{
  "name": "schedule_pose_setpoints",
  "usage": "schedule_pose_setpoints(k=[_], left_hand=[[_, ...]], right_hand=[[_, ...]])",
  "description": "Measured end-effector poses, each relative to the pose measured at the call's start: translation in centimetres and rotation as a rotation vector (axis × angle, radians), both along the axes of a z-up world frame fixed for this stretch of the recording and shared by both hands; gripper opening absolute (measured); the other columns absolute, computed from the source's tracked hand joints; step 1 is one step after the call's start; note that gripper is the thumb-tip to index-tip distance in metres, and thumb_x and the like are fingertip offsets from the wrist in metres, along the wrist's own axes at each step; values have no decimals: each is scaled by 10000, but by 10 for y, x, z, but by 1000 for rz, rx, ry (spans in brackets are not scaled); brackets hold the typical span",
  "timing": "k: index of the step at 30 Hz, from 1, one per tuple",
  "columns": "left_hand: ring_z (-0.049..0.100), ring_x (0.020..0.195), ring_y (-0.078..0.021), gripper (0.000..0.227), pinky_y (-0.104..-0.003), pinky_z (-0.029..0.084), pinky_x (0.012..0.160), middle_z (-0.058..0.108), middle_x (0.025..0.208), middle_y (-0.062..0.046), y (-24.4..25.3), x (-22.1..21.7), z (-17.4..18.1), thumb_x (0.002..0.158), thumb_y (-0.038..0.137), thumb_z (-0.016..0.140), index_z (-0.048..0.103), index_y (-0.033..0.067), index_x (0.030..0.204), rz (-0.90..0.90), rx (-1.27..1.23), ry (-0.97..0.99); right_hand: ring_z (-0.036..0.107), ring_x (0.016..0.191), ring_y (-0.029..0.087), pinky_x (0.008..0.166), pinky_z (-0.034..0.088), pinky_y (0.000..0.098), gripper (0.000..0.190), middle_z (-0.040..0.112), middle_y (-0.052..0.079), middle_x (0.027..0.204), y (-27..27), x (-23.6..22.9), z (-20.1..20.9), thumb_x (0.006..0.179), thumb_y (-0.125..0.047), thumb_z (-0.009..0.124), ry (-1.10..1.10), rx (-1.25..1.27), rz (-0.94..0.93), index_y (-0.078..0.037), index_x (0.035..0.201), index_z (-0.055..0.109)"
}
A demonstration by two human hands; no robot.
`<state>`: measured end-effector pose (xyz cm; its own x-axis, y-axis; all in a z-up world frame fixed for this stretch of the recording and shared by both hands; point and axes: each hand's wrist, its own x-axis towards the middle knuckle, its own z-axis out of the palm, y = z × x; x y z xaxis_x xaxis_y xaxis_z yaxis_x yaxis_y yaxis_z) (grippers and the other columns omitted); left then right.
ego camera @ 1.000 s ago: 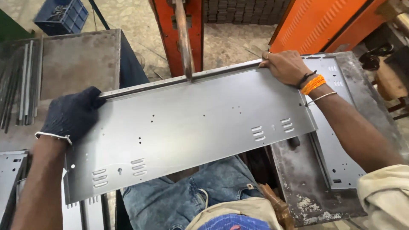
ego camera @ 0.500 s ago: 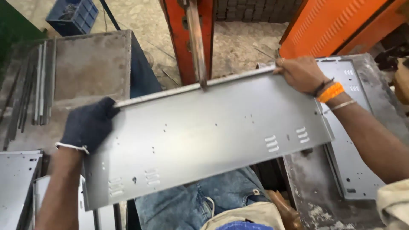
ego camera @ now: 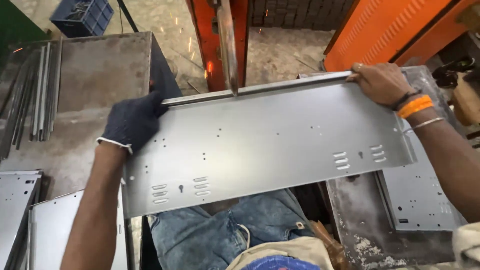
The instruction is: The person welds metal rods onto rectangular metal sheets using a handheld welding torch. They repeatedly pick up metal sheets and rods, align them, and weld the joints, moving between two workstations to process multiple units.
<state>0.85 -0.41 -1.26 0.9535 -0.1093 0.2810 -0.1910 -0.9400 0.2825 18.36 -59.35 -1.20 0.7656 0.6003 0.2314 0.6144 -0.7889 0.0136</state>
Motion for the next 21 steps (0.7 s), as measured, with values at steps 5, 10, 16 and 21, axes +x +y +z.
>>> schedule_pose_setpoints(k=[5,10,16,21], left_hand=[[678,818,-444,157,-570,508,694,713,881,-205,-33,12,14,937,231,656,695,147,1063,-21,69,18],[679,817,-445,121,-573,508,700,709,839,-207,-39,13,17,924,228,656,687,145,1007,23,53,71],[680,817,-446,101,-568,512,691,700,840,-208,-47,19,4,901,209,665,673,122,953,-41,-43,-8],[678,822,-449,76,-581,501,709,699,833,-209,-49,21,9,908,186,653,677,123,942,-32,-25,-9]], right_hand=[[657,665,360,677,492,498,291,652,182,734,-29,-2,-4,1113,-331,482,99,-73,-137,-73,1059,604],[672,711,359,685,512,494,278,680,178,801,-30,0,3,1088,-319,497,73,-107,-139,-77,1116,632],[705,742,331,687,546,467,332,708,163,854,-55,7,-17,1118,-354,490,57,-234,-258,-82,1171,674],[710,768,322,719,548,445,375,712,139,850,-57,12,-7,1151,-397,469,-21,-286,-231,-80,1172,669]])
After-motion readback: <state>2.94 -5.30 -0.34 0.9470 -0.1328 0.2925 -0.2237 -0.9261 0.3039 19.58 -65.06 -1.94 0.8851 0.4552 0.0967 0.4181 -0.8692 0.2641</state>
